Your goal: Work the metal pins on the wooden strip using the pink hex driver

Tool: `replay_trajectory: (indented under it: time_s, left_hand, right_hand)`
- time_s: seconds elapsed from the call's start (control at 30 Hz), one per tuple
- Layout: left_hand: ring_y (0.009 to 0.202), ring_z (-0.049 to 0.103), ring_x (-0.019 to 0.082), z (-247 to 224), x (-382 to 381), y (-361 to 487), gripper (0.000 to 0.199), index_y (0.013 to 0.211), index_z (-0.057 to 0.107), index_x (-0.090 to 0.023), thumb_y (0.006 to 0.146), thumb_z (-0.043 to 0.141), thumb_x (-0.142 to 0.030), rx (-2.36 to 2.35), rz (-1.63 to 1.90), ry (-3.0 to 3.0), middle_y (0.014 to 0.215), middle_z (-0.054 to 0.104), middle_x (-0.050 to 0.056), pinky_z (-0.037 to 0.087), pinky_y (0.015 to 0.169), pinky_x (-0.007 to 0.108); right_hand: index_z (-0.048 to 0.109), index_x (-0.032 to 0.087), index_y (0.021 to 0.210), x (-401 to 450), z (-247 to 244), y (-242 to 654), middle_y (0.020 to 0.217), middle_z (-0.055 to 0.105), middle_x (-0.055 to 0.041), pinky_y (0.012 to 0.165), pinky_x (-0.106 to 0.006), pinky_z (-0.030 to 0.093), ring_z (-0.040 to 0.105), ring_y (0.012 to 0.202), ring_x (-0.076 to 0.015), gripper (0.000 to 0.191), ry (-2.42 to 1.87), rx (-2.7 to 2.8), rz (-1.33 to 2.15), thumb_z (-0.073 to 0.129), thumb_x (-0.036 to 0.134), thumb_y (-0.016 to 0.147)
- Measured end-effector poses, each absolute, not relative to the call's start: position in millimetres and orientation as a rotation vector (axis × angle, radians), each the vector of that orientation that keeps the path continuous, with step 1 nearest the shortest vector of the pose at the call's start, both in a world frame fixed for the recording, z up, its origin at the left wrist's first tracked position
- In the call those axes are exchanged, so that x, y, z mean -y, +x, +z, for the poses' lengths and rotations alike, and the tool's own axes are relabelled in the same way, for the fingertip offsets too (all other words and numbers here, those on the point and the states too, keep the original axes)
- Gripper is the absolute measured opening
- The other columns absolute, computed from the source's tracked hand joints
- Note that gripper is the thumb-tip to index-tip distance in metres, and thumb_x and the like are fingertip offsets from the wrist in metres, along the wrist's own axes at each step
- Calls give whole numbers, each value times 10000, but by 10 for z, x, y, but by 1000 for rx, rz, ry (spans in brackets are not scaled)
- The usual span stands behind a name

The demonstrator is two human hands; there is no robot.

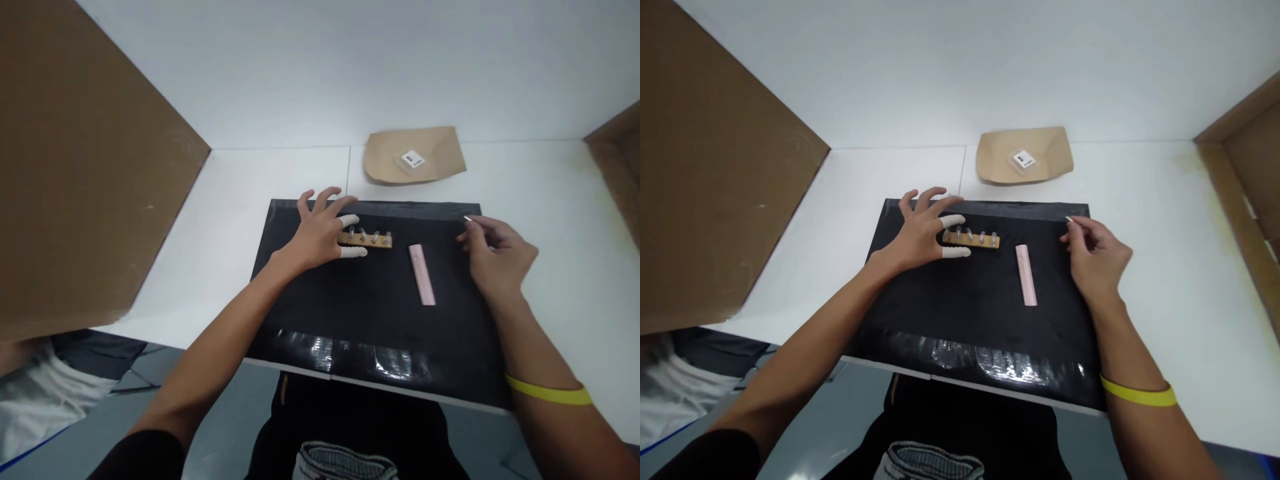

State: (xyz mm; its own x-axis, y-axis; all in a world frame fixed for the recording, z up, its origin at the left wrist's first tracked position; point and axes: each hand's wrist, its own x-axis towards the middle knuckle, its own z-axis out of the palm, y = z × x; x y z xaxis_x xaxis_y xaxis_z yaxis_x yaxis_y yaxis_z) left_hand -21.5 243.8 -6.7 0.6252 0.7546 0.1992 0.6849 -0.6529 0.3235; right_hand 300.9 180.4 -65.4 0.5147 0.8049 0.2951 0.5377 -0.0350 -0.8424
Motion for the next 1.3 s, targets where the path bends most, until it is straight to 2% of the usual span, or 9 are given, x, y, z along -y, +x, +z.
replay_trajectory:
  time_s: [0.13, 0.23, 0.4, 0.6, 0.77, 0.9, 1.1, 1.17, 1.3]
  left_hand:
    - [1441, 470, 391, -131, -2433, -121, 322, 1039, 759, -254, 883, 778, -535, -1170, 504, 2723, 1418, 693, 96, 108, 1178, 669]
    - [1396, 525, 352, -170, -2422, -67, 234, 994, 768, -265, 913, 767, -485, -1169, 519, 2718, 1358, 732, 65, 122, 1177, 648]
    - [1376, 550, 330, -165, -2403, -15, 167, 953, 769, -271, 923, 766, -435, -1222, 517, 2649, 1276, 770, 40, 133, 1172, 643]
    - [1363, 549, 331, -127, -2414, -68, 222, 1005, 780, -280, 879, 807, -461, -1239, 481, 2595, 1302, 762, 59, 133, 1184, 641]
    - [1361, 553, 316, -126, -2417, -77, 141, 993, 782, -285, 888, 799, -377, -1247, 427, 2551, 1254, 783, 36, 136, 1186, 626]
    - [1351, 568, 310, -101, -2400, -40, 180, 1043, 762, -271, 893, 789, -366, -1269, 393, 2475, 1263, 778, 42, 152, 1184, 607]
    - [1370, 566, 288, -41, -2365, -32, 206, 1132, 729, -280, 935, 726, -342, -1244, 296, 2460, 1388, 714, 34, 178, 1196, 577]
    - [1415, 530, 314, -26, -2354, -45, 334, 1202, 710, -275, 900, 775, -401, -1236, 264, 2474, 1469, 657, 60, 161, 1214, 585]
    - [1533, 389, 365, 8, -2360, -81, 774, 1475, 540, -264, 800, 875, -438, -1236, 220, 2485, 1667, 432, 136, 155, 1240, 592]
  right_hand:
    - [804, 177, 1094, -1776, -629, 2969, 736, 730, -53, 594, -262, 494, 609, 585, -119, 298, -1682, 1152, 371, 686, 387, 919]
    - [801, 188, 1095, -1765, -639, 2970, 741, 727, -38, 594, -262, 489, 596, 588, -114, 306, -1669, 1147, 413, 691, 413, 918]
    - [799, 227, 1078, -1771, -649, 2984, 735, 718, -13, 619, -290, 495, 589, 591, -121, 288, -1680, 1167, 460, 680, 435, 919]
    - [795, 239, 1076, -1790, -649, 3007, 748, 727, -12, 634, -317, 488, 606, 604, -139, 306, -1721, 1207, 505, 666, 467, 919]
    - [800, 253, 1057, -1786, -643, 3010, 741, 726, -9, 656, -327, 486, 620, 618, -146, 293, -1734, 1289, 552, 669, 476, 919]
    - [799, 255, 1051, -1787, -642, 2999, 754, 734, -13, 677, -334, 494, 639, 643, -157, 287, -1738, 1290, 551, 669, 476, 921]
    - [795, 271, 1067, -1806, -679, 3008, 755, 734, -12, 662, -342, 482, 626, 623, -164, 302, -1749, 1329, 547, 651, 500, 931]
    - [794, 274, 1064, -1807, -686, 3011, 746, 732, -12, 656, -339, 478, 629, 625, -166, 295, -1750, 1324, 550, 654, 497, 929]
    - [792, 275, 1066, -1802, -670, 3010, 747, 734, -14, 669, -338, 485, 644, 645, -172, 276, -1737, 1336, 550, 651, 475, 938]
